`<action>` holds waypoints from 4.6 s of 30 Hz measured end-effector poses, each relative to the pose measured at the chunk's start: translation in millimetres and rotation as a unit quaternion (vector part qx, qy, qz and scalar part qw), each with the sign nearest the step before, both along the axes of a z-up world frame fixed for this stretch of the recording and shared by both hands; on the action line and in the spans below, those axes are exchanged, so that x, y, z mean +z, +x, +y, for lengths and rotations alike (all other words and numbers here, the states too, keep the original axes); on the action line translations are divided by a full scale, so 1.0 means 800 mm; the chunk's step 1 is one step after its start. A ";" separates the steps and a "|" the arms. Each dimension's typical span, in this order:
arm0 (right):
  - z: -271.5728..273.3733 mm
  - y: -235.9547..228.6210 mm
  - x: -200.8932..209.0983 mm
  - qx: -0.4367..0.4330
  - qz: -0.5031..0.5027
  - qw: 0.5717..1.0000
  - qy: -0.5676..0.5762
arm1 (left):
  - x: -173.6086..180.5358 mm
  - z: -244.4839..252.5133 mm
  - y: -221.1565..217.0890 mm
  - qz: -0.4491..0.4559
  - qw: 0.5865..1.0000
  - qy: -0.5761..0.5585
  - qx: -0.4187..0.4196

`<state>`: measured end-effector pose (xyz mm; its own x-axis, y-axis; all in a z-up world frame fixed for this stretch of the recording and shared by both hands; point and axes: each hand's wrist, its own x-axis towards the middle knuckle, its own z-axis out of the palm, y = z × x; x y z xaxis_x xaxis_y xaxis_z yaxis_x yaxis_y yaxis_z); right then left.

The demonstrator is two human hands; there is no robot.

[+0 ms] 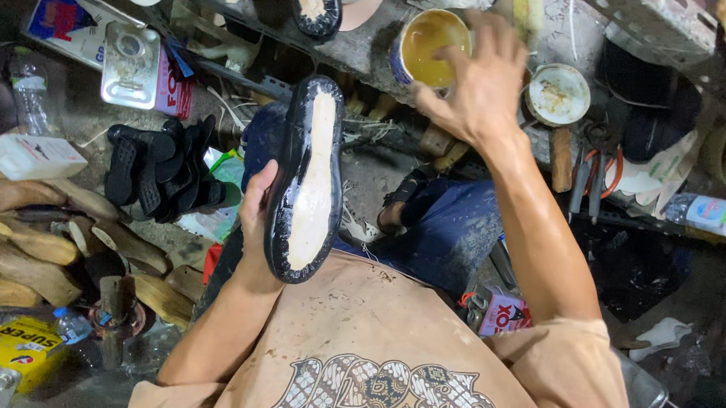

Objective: The person applies a yellowish liquid from a container onto the sole and edges of a black shoe using their fingers. They repeatedly dip their fingers into the container and spread the liquid across the shoe's surface.

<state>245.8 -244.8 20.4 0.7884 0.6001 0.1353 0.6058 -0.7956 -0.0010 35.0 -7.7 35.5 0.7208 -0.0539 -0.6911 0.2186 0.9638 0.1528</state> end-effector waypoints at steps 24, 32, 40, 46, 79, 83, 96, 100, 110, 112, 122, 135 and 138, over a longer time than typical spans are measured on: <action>0.043 -0.268 0.038 0.193 -0.001 0.945 0.263 | 0.031 -0.012 -0.004 -0.109 0.981 -0.141 -0.075; 0.051 -0.281 0.045 0.154 -0.013 0.949 0.273 | 0.014 -0.023 -0.001 -0.115 0.985 -0.125 -0.033; 0.055 -0.244 0.042 0.075 0.008 0.970 0.232 | 0.013 -0.036 -0.007 -0.129 0.990 -0.062 0.004; 0.053 -0.280 0.054 0.161 0.053 0.961 0.219 | 0.025 -0.026 -0.004 -0.078 0.995 -0.047 -0.044; -0.004 -0.057 0.019 -0.039 0.028 0.983 0.180 | -0.024 0.011 -0.039 -0.121 0.987 -0.087 -0.065; -0.025 0.003 -0.066 -0.018 -0.062 0.988 -0.143 | -0.046 0.017 -0.042 -0.148 0.981 -0.103 -0.064; -0.032 -0.056 -0.008 -0.030 -0.049 0.994 -0.095 | -0.032 0.017 -0.027 -0.123 0.984 -0.121 -0.049; 0.009 -0.112 0.064 -0.017 0.026 0.994 0.105 | -0.039 0.023 -0.035 -0.121 0.971 -0.190 -0.078; 0.053 -0.185 0.035 0.130 0.181 0.873 0.433 | -0.006 0.010 -0.041 -0.135 0.970 -0.184 -0.084; 0.052 -0.195 0.041 0.140 0.164 0.885 0.413 | -0.007 0.009 -0.042 -0.132 0.971 -0.189 -0.069; 0.063 -0.264 0.013 0.173 0.122 0.891 0.403 | -0.026 -0.001 -0.029 -0.274 0.921 -0.273 -0.041; 0.078 -0.275 0.022 0.108 0.056 0.915 0.385 | -0.033 -0.012 -0.005 -0.211 0.975 -0.068 0.033; 0.075 -0.323 -0.009 0.094 -0.049 0.945 0.308 | 0.004 -0.031 0.008 -0.166 0.977 -0.037 0.126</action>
